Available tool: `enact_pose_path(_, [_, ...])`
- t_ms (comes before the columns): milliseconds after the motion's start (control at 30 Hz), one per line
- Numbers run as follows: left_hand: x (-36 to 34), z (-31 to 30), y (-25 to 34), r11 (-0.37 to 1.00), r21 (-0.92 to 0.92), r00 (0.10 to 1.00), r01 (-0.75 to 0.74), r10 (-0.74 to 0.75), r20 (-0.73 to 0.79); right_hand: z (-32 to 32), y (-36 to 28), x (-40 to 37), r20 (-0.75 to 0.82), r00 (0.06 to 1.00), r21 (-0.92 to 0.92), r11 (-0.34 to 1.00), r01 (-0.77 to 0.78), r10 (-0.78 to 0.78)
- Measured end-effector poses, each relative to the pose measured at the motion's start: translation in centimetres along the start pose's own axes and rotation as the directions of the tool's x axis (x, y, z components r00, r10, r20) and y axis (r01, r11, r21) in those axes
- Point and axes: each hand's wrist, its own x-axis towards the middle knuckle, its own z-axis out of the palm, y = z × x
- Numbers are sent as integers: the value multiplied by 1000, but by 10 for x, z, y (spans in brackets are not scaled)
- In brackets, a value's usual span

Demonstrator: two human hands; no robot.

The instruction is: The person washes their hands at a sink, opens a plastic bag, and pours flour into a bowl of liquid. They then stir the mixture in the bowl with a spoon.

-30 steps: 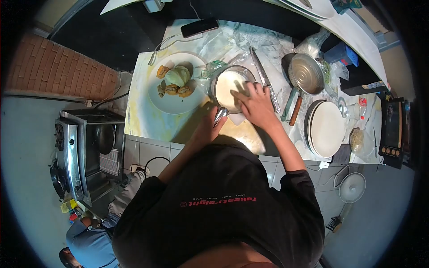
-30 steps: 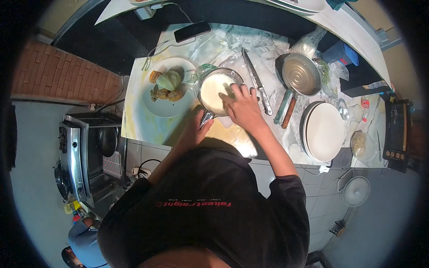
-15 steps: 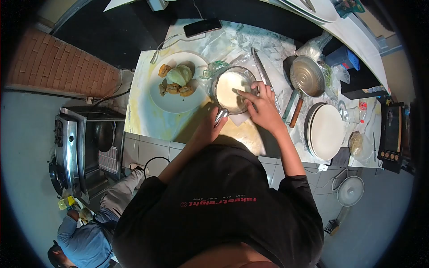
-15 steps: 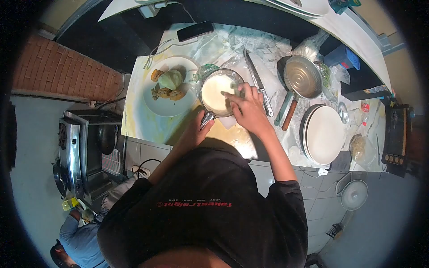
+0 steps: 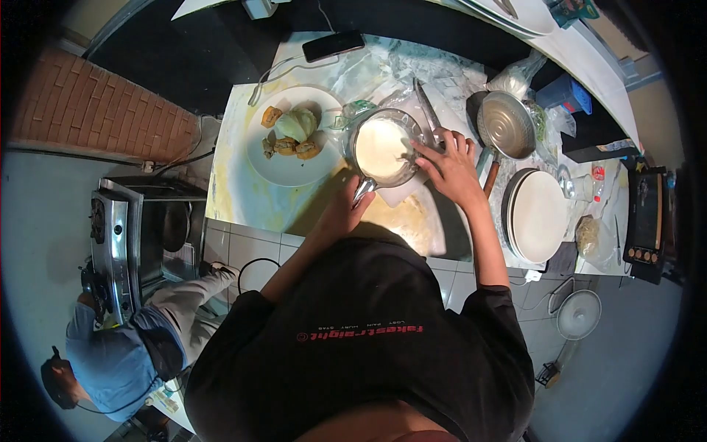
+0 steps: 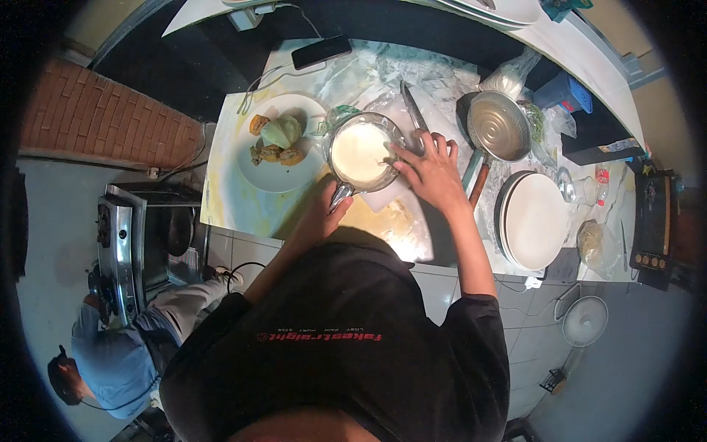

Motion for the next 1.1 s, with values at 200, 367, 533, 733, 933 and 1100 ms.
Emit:
enact_pose_path(200, [0,-1,-2,999,37,1000,-20,20,-8,-8,8,-10,6,999,-24,999,33,-33])
enact_pose_path(367, [0,1,-7,1000,11,1000,-2,3,-14,-14,6,-9,-3,1000,91,996,10,-9])
enact_pose_path(533, [-1,2,-5,1000,16,999,-1,2,-41,-10,7,-4,20,998,442,894,-67,65])
enact_pose_path(733, [-1,-2,-5,999,-17,998,49,-49,38,-8,2,0,143,982,496,850,-177,121])
enact_pose_path(933, [0,-2,-5,993,-78,996,84,-83,14,10,-8,-1,49,999,641,767,-29,-3])
enact_pose_path(1100, [1,-4,-6,989,-109,995,102,-100,22,-12,-14,-10,-169,974,563,826,-28,148])
